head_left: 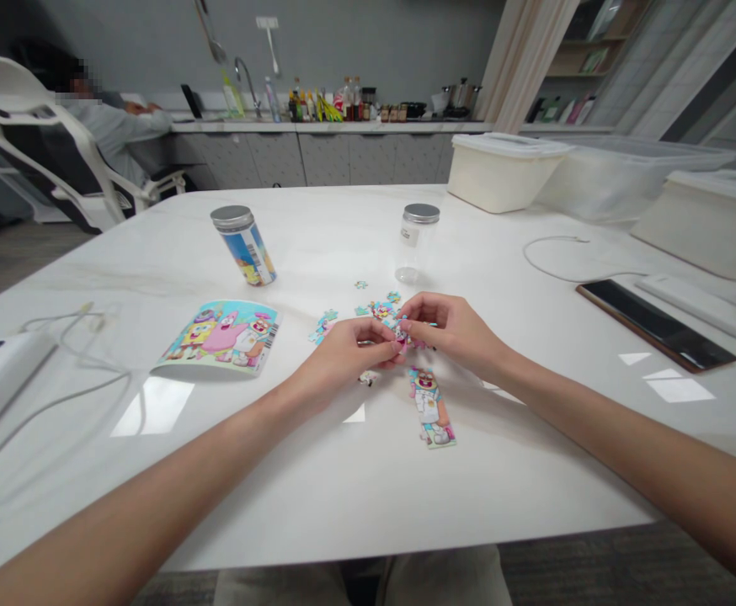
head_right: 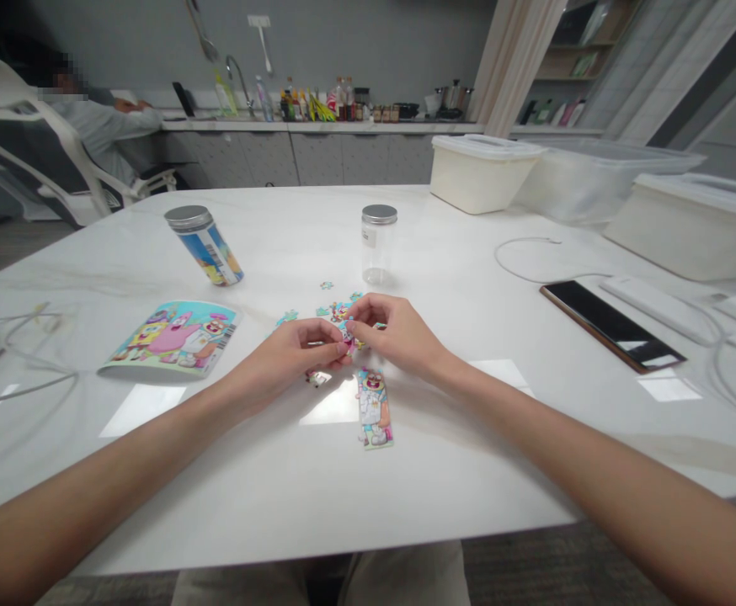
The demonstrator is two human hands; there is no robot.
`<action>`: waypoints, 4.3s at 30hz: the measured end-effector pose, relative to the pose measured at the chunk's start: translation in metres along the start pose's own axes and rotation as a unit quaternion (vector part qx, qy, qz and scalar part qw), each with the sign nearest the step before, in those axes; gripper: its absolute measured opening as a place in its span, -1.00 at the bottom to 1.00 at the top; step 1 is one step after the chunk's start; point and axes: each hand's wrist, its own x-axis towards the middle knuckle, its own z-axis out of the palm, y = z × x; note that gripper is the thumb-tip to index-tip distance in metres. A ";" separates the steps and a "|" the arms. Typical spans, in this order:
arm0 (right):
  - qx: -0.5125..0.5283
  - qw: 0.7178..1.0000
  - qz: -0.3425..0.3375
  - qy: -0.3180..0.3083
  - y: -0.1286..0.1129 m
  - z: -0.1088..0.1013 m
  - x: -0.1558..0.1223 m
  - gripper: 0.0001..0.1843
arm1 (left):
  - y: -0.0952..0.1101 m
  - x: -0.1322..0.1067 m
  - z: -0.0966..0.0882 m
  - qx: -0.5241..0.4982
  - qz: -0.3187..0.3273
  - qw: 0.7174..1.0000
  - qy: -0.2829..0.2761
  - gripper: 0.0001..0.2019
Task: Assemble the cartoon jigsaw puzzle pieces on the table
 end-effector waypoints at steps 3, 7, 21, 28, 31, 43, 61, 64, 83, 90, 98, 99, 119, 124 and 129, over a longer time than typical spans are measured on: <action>0.000 1.000 -0.001 0.002 0.000 0.000 0.000 -0.87 | 0.001 0.000 0.001 -0.001 -0.003 1.000 -0.002 -0.94; -0.002 1.000 0.002 0.001 0.001 0.000 0.000 -0.88 | 0.001 0.000 0.001 0.000 -0.006 1.000 -0.001 -0.94; 0.000 1.000 0.000 -0.002 0.002 0.000 0.000 -0.86 | 0.005 -0.002 0.003 -0.006 -0.009 1.000 0.011 -0.89; 0.029 1.000 0.002 0.006 0.001 -0.002 0.001 -0.89 | 0.005 -0.003 0.003 -0.010 -0.009 1.000 0.004 -0.89; 0.011 1.000 0.010 0.010 -0.001 -0.002 0.001 -0.89 | 0.006 -0.003 0.003 -0.006 -0.015 1.000 0.001 -0.90; 0.038 0.998 0.049 0.006 -0.001 -0.004 0.003 -0.85 | 0.013 -0.007 0.003 0.050 -0.018 0.998 0.044 -0.89; -0.084 0.965 0.020 -0.249 -0.004 -0.016 0.001 -0.89 | 0.007 -0.017 -0.004 0.237 0.042 0.964 -0.113 -0.96; -0.128 0.957 0.006 -0.258 -0.008 -0.017 0.000 -0.88 | 0.013 -0.022 -0.007 0.308 0.042 0.941 -0.131 -0.94; -0.179 0.942 -0.019 -0.282 -0.006 -0.013 -0.003 -0.81 | 0.012 -0.022 -0.027 0.515 0.277 0.785 -0.207 -0.87; -0.203 0.938 -0.028 -0.278 -0.007 -0.013 -0.004 -0.85 | 0.014 -0.023 -0.026 0.530 0.273 0.765 -0.245 -0.79; -0.208 0.939 -0.032 -0.272 -0.007 -0.014 -0.003 -0.82 | 0.016 -0.024 -0.025 0.516 0.288 0.769 -0.243 -0.82; -0.208 0.939 -0.033 -0.273 -0.007 -0.014 -0.003 -0.82 | 0.016 -0.025 -0.025 0.526 0.290 0.762 -0.244 -0.81; -0.219 0.932 -0.030 -0.289 -0.005 -0.015 -0.003 -0.84 | 0.015 -0.025 -0.016 0.604 0.316 0.689 -0.246 -0.81; -0.216 0.930 -0.024 -0.297 -0.007 -0.015 -0.003 -0.84 | 0.013 -0.024 -0.017 0.632 0.337 0.654 -0.244 -0.82; -0.209 0.932 -0.017 -0.296 -0.007 -0.015 -0.003 -0.85 | 0.012 -0.025 -0.016 0.640 0.342 0.648 -0.231 -0.81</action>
